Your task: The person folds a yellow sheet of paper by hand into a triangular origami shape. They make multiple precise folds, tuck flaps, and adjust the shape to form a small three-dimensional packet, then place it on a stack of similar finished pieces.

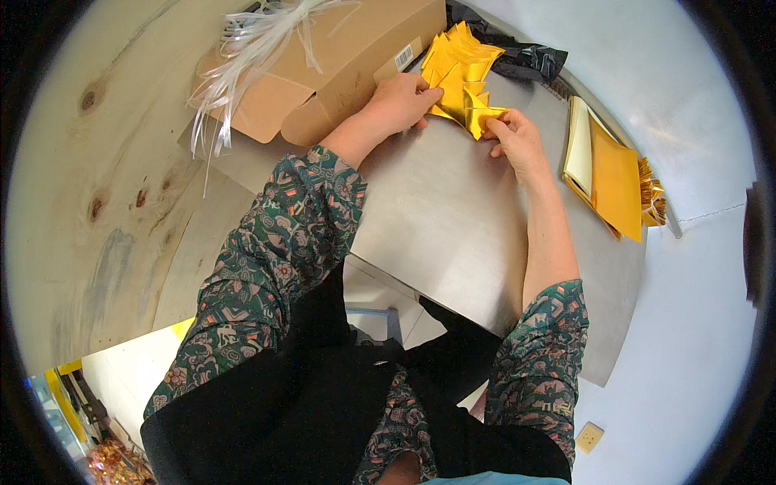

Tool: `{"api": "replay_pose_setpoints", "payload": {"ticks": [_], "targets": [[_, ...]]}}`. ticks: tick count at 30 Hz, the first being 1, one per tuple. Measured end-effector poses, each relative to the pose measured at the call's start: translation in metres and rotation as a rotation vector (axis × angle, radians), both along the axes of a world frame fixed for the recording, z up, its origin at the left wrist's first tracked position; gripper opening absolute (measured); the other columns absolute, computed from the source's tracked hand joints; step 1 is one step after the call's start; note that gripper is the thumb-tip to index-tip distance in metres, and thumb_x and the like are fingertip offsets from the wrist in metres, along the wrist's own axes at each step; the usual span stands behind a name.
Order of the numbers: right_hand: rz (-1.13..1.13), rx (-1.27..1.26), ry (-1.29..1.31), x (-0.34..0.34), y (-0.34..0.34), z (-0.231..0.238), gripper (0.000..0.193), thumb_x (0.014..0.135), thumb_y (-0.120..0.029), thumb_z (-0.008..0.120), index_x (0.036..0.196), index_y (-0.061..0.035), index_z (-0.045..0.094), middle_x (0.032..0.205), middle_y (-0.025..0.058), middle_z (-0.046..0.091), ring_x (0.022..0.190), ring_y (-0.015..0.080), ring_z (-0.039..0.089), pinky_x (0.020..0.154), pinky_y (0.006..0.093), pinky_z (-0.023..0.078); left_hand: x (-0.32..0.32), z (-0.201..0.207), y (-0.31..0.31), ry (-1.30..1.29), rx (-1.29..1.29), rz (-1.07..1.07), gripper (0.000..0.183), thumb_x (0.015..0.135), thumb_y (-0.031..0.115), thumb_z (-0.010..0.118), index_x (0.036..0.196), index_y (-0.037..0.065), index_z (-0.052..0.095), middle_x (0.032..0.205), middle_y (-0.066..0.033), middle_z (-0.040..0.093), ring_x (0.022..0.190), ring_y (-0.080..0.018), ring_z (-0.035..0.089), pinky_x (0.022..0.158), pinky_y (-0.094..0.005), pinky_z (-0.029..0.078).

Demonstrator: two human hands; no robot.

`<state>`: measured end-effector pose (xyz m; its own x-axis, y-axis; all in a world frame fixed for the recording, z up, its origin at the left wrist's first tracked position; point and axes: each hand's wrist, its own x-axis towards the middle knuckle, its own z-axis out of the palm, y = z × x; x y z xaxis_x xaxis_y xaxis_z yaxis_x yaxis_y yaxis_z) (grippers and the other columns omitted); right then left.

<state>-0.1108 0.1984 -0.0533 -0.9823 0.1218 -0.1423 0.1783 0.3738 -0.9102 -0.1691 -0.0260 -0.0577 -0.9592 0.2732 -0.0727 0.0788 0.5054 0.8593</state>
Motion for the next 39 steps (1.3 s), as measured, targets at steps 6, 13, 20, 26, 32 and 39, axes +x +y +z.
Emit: {"api": "replay_pose_setpoints", "payload": {"ticks": [6, 13, 20, 26, 32, 39], "targets": [[-0.034, -0.303, 0.118, 0.0, 0.009, -0.008, 0.018, 0.094, -0.018, 0.064, 0.105, -0.0046, 0.061, 0.085, 0.0025, 0.064, 0.068, 0.0068, 0.056, 0.054, 0.0201, 0.042, -0.005, -0.006, -0.001, -0.107, 0.197, -0.071, 0.031, 0.095, 0.035, 0.061, 0.103, 0.006, 0.065, 0.076, 0.0012, 0.064, 0.054, -0.0053, 0.055, 0.046, -0.0209, 0.039], [0.032, -0.451, 0.095, -0.003, 0.022, -0.008, 0.012, 0.094, -0.017, 0.066, 0.098, -0.0066, 0.065, 0.081, -0.0012, 0.063, 0.066, 0.0052, 0.056, 0.052, 0.0184, 0.041, -0.005, -0.001, -0.01, -0.196, 0.292, -0.15, 0.039, 0.093, 0.038, 0.066, 0.115, 0.007, 0.064, 0.09, 0.0027, 0.066, 0.056, -0.0022, 0.055, 0.045, -0.0173, 0.036], [0.104, -0.481, 0.06, -0.005, 0.027, -0.007, 0.01, 0.094, -0.018, 0.067, 0.096, -0.008, 0.065, 0.081, -0.0022, 0.062, 0.066, 0.0047, 0.055, 0.053, 0.0182, 0.041, -0.01, -0.004, -0.013, -0.21, 0.337, -0.171, 0.039, 0.091, 0.042, 0.067, 0.113, 0.01, 0.068, 0.099, 0.003, 0.069, 0.055, -0.0006, 0.05, 0.044, -0.0168, 0.032], [0.079, -0.529, 0.04, -0.003, 0.027, -0.005, 0.013, 0.094, -0.02, 0.068, 0.097, -0.0078, 0.065, 0.082, -0.0023, 0.062, 0.067, 0.0048, 0.055, 0.053, 0.0182, 0.042, -0.01, -0.006, -0.014, -0.219, 0.328, -0.159, 0.033, 0.09, 0.036, 0.07, 0.11, 0.01, 0.07, 0.091, 0.0044, 0.069, 0.054, -0.0006, 0.049, 0.044, -0.0173, 0.03], [0.057, -0.492, 0.036, -0.003, 0.025, -0.003, 0.018, 0.093, -0.023, 0.07, 0.098, -0.0062, 0.066, 0.081, -0.0024, 0.061, 0.067, 0.0055, 0.054, 0.054, 0.0181, 0.043, -0.007, 0.001, -0.015, -0.241, 0.315, -0.128, 0.031, 0.09, 0.027, 0.071, 0.114, 0.008, 0.069, 0.086, 0.0059, 0.067, 0.056, -0.0002, 0.051, 0.045, -0.0154, 0.032], [0.076, -0.483, 0.009, -0.003, 0.028, -0.002, 0.018, 0.093, -0.022, 0.071, 0.098, -0.006, 0.067, 0.08, -0.0025, 0.06, 0.069, 0.0057, 0.056, 0.056, 0.0172, 0.045, -0.005, 0.001, -0.018, -0.205, 0.33, -0.139, 0.037, 0.091, 0.024, 0.071, 0.12, 0.002, 0.064, 0.082, 0.005, 0.065, 0.059, 0.0003, 0.056, 0.046, -0.0135, 0.038]]}}
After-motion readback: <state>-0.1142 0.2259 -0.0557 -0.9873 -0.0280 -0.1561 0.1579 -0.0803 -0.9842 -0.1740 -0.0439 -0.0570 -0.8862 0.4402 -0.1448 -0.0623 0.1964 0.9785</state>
